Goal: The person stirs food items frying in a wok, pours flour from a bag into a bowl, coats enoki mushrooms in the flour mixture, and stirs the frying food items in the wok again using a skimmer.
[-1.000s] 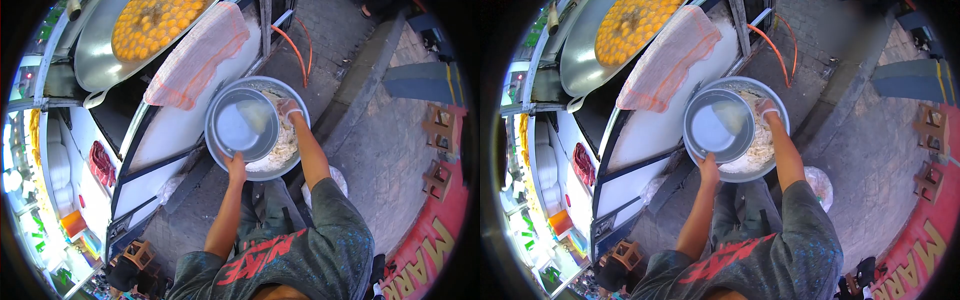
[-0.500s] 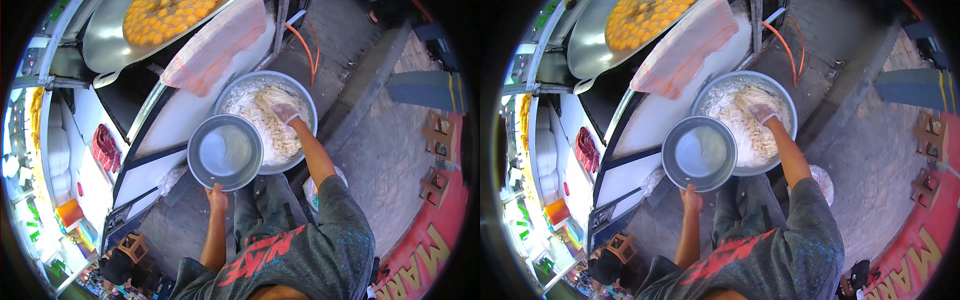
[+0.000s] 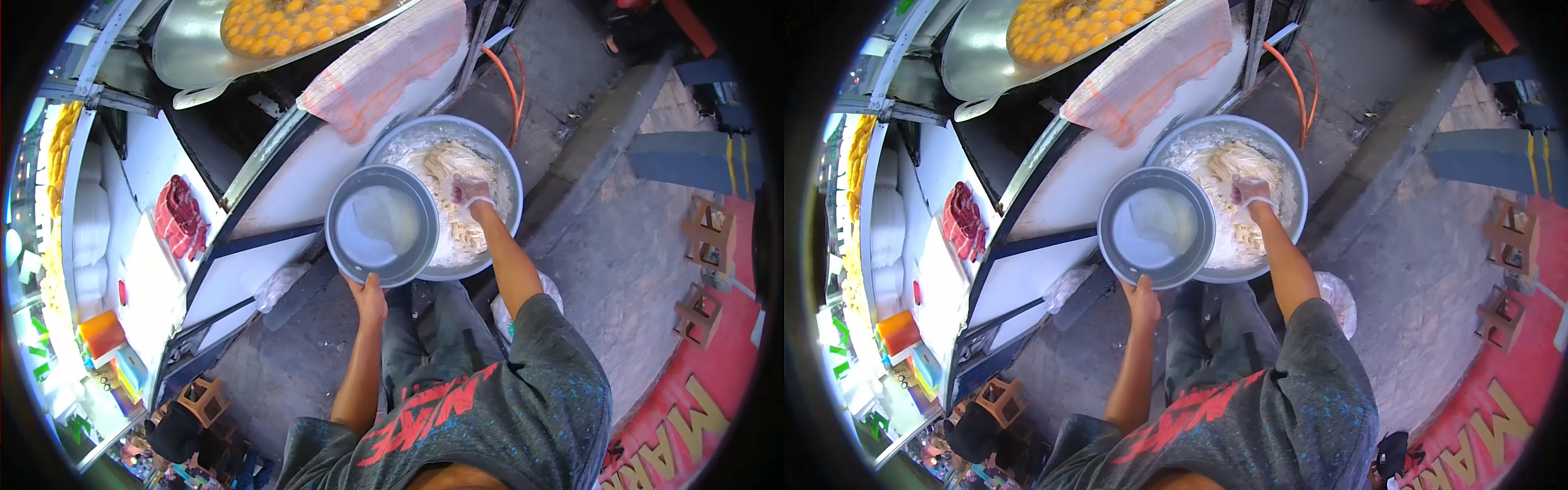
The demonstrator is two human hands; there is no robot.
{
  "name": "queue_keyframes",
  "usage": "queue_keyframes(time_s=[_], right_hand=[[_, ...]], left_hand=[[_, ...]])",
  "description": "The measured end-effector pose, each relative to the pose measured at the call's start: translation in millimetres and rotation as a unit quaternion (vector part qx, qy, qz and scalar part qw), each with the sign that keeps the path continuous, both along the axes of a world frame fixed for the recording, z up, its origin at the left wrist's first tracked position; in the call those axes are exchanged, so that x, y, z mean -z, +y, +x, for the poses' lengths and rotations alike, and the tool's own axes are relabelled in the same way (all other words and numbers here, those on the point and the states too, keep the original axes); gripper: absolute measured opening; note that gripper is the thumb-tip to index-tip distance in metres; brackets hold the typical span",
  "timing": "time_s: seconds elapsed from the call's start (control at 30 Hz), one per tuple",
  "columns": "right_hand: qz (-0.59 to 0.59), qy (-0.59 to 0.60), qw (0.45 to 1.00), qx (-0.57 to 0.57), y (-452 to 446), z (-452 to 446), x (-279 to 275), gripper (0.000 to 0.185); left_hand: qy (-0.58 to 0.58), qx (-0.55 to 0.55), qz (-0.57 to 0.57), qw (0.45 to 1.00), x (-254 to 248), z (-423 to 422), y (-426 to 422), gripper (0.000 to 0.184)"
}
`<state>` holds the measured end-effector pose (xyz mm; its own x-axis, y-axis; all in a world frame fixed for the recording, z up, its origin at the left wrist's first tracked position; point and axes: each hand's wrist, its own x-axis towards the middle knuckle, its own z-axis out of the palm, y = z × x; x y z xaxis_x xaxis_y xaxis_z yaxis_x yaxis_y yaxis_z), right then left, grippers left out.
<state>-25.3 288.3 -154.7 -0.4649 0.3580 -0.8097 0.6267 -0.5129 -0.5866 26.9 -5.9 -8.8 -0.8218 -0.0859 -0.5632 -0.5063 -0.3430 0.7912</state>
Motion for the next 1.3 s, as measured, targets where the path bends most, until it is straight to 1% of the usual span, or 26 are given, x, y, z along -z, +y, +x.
queue_keyframes(time_s=[0.07,0.1,0.13,0.17,0.2,0.23,0.27,0.3,0.33,0.37,0.47,0.5,0.6,0.67,0.7,0.73,0.77,0.83,0.93,0.97,1.03,1.07,1.13,1.17,1.27,1.3], right_hand=[[-0.083,0.029,0.996,0.017,4,-3,1,0.013],[-0.128,0.04,0.991,0.019,3,-9,-4,0.015],[-0.173,0.05,0.983,0.021,5,-14,-6,0.018],[-0.238,0.109,0.965,0.006,15,-16,14,0.022],[-0.139,0.165,0.975,-0.057,21,-14,43,0.022],[-0.037,0.219,0.968,-0.117,24,-13,73,0.022],[-0.135,0.182,0.974,-0.019,30,-20,81,0.022],[-0.22,0.142,0.96,0.094,36,-26,88,0.023],[-0.225,0.146,0.96,0.078,41,-28,84,0.025],[-0.23,0.15,0.96,0.062,48,-28,80,0.026],[-0.194,0.116,0.973,0.053,64,-24,76,0.03],[-0.198,0.117,0.971,0.059,67,-22,74,0.029],[-0.228,0.126,0.963,0.065,74,-15,76,0.027],[-0.243,0.112,0.96,0.078,80,-10,102,0.027],[-0.245,0.092,0.961,0.091,81,-7,129,0.026],[-0.247,0.073,0.961,0.104,81,-7,132,0.026],[-0.237,0.085,0.962,0.11,82,-5,135,0.026],[-0.216,0.11,0.963,0.121,78,-4,115,0.026],[-0.257,0.111,0.95,0.136,77,-3,114,0.025],[-0.243,0.089,0.955,0.143,78,-2,114,0.023],[-0.213,0.044,0.964,0.156,75,-4,89,0.02],[-0.179,0.039,0.976,0.119,77,-1,96,0.018],[-0.11,0.028,0.992,0.046,85,10,134,0.016],[-0.092,0.015,0.994,0.056,86,7,137,0.014],[-0.021,-0.023,0.997,0.072,80,0,127,0.012],[0.014,-0.032,0.997,0.068,79,-4,101,0.011]], left_hand=[[0.014,-0.004,-0.021,1.0,-6,-17,25,0.076],[0.035,0.038,-0.033,0.998,15,-21,22,0.08],[0.053,0.051,-0.038,0.997,14,-28,32,0.081],[0.071,0.065,-0.044,0.994,12,-34,43,0.083],[0.09,0.08,-0.05,0.991,12,-39,54,0.084],[0.093,0.09,-0.059,0.99,21,-42,61,0.087],[0.105,0.112,-0.092,0.984,22,-48,71,0.086],[0.117,0.133,-0.125,0.976,21,-53,82,0.086],[0.128,0.153,-0.158,0.967,20,-57,93,0.086],[0.174,0.174,-0.236,0.94,19,-61,103,0.083],[0.191,0.234,-0.33,0.894,9,-67,127,0.087],[0.194,0.237,-0.312,0.899,8,-68,132,0.084],[0.2,0.248,-0.322,0.891,0,-66,148,0.084],[0.228,0.248,-0.339,0.879,1,-66,156,0.085],[0.241,0.247,-0.346,0.872,2,-66,159,0.086],[0.245,0.251,-0.348,0.87,3,-65,162,0.086],[0.248,0.253,-0.35,0.867,4,-65,165,0.086],[0.247,0.255,-0.348,0.868,5,-65,168,0.086],[0.238,0.256,-0.338,0.874,4,-67,174,0.086],[0.238,0.257,-0.339,0.873,3,-68,176,0.086],[0.238,0.258,-0.341,0.872,2,-69,178,0.086],[0.239,0.258,-0.341,0.872,1,-70,180,0.086],[0.234,0.253,-0.342,0.874,3,-70,181,0.086],[0.228,0.247,-0.343,0.877,7,-71,180,0.086],[0.203,0.232,-0.34,0.888,6,-76,172,0.087],[0.194,0.228,-0.337,0.893,5,-78,170,0.087]])
